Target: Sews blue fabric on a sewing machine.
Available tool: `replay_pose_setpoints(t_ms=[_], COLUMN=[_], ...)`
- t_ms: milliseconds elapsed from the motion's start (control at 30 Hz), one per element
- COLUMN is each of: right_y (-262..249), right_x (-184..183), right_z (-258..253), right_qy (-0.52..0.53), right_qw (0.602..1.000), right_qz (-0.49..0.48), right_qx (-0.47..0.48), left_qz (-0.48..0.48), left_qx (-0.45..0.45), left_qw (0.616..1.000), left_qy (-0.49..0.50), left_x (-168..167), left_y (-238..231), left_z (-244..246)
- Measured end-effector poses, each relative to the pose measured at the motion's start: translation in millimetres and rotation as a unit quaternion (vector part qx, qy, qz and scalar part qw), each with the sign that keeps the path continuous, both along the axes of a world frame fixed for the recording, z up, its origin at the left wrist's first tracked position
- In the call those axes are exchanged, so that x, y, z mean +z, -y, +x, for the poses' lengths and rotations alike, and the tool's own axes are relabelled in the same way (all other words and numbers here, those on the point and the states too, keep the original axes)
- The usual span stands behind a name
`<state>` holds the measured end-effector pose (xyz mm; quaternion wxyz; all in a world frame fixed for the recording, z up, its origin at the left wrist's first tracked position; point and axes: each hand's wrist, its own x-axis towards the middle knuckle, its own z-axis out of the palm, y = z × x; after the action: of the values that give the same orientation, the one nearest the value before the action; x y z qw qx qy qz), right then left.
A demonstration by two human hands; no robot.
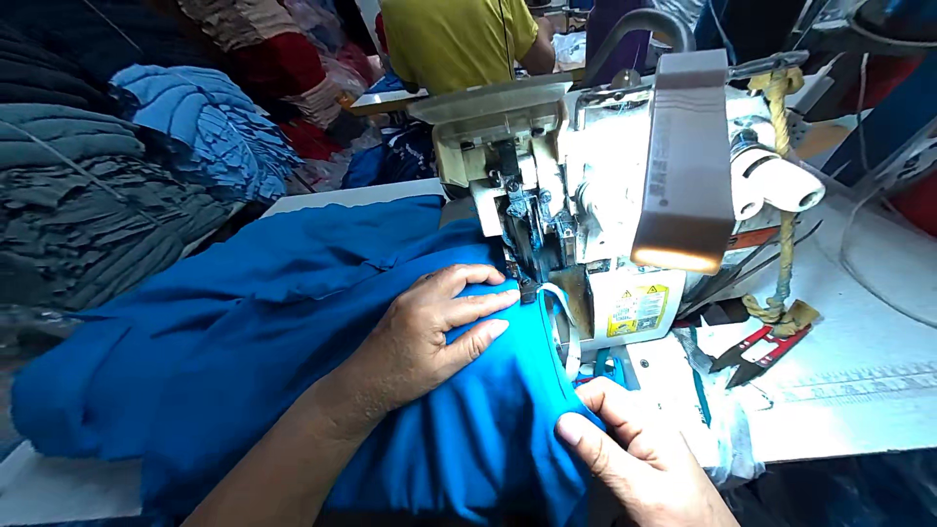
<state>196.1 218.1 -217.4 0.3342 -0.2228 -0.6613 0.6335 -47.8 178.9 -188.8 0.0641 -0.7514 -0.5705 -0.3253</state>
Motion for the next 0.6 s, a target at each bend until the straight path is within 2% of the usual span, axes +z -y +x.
replay_pose_setpoints(t_ms=[300,433,600], right_y=[-7.3,-9.1,-9.5], right_x=[5.9,0.1,2.0], right_z=[-8.4,-10.9,-3.7], right_qy=[0.021,0.012,-0.051], right_qw=[0.998,0.996,0.990], right_qz=[-0.064,-0.083,-0.135], right_qx=[-0.006,-0.012,-0.006], left_qz=[-0.015,0.068,0.121], left_qx=[0.021,0.056,0.054], left_qw=[0.999,0.992,0.991], left_qy=[-0.039,-0.087,-0.018], left_x=[2.1,-0.5,-19.5], left_y=[-2.9,5.7,36.0], left_z=[-1.6,13.3,59.9])
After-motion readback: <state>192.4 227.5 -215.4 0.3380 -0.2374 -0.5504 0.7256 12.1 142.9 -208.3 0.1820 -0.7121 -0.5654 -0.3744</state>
